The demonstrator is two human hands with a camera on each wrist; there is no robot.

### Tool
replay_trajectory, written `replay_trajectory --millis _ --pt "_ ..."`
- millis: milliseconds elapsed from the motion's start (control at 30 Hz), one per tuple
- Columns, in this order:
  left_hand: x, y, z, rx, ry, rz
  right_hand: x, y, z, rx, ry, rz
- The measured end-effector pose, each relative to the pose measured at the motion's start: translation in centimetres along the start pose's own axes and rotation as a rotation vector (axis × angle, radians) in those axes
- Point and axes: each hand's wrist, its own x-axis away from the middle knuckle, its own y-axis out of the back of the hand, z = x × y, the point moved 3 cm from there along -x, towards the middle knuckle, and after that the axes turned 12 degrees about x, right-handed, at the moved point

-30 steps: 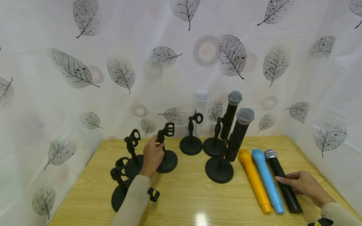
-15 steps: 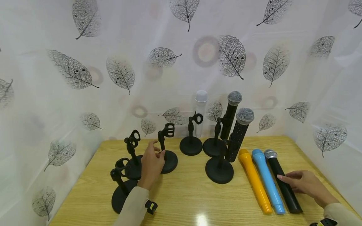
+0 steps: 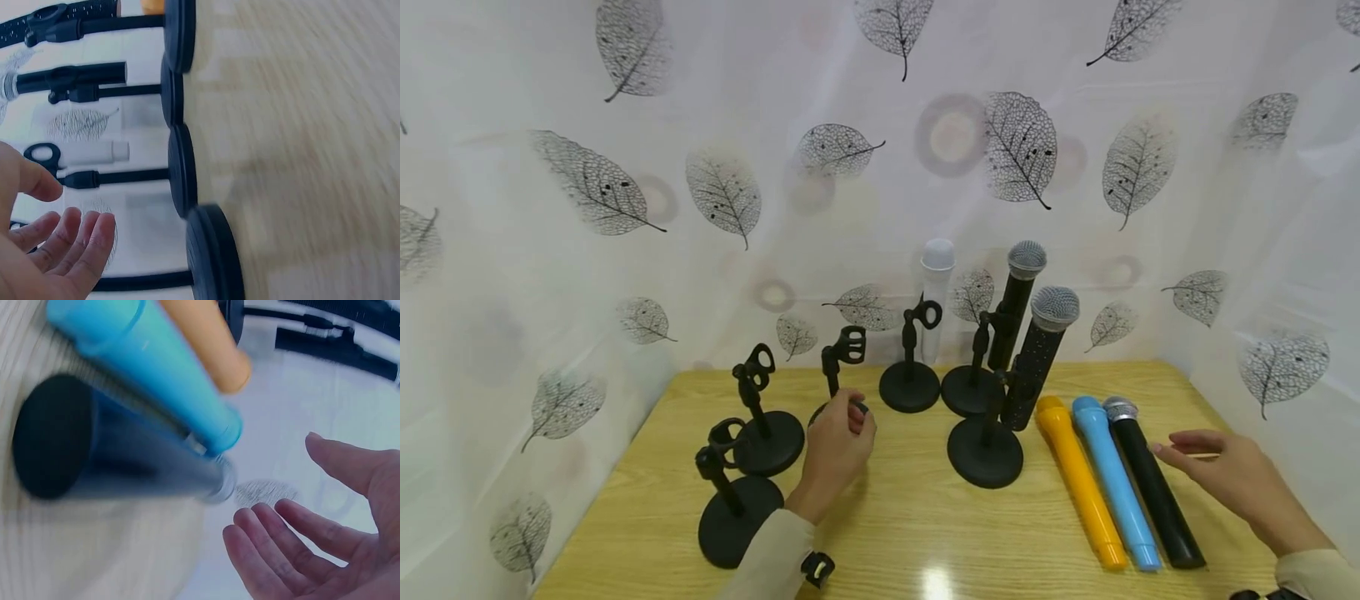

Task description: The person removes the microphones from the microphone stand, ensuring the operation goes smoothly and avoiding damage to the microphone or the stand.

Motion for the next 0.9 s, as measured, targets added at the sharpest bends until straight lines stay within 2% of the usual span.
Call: replay_trajectory --millis 167,333,467,600,900 --pt "-0.9 -1.8 -0.9 0.049 0.05 0.054 1.0 -0.7 3.2 0.001 0.079 -0.106" --pt "-2.5 -3.5 -1.2 0.111 0.117 0.108 1.9 -2.0 6.5 -0.005 0.154 -0.152" --pt "-4.0 -4.7 -1.1 0.13 0.136 0.128 2.6 -3.3 8.6 -0.013 0.184 -0.131" --pt "-5.6 -5.5 -0.9 0.147 0.154 0.13 3.1 -4.7 10.6 -0.025 0.203 -0.074" --pt "-8.5 -7.0 -0.8 0.165 0.203 0.083 3.9 -7.6 13.9 -0.121 0.271 0.027"
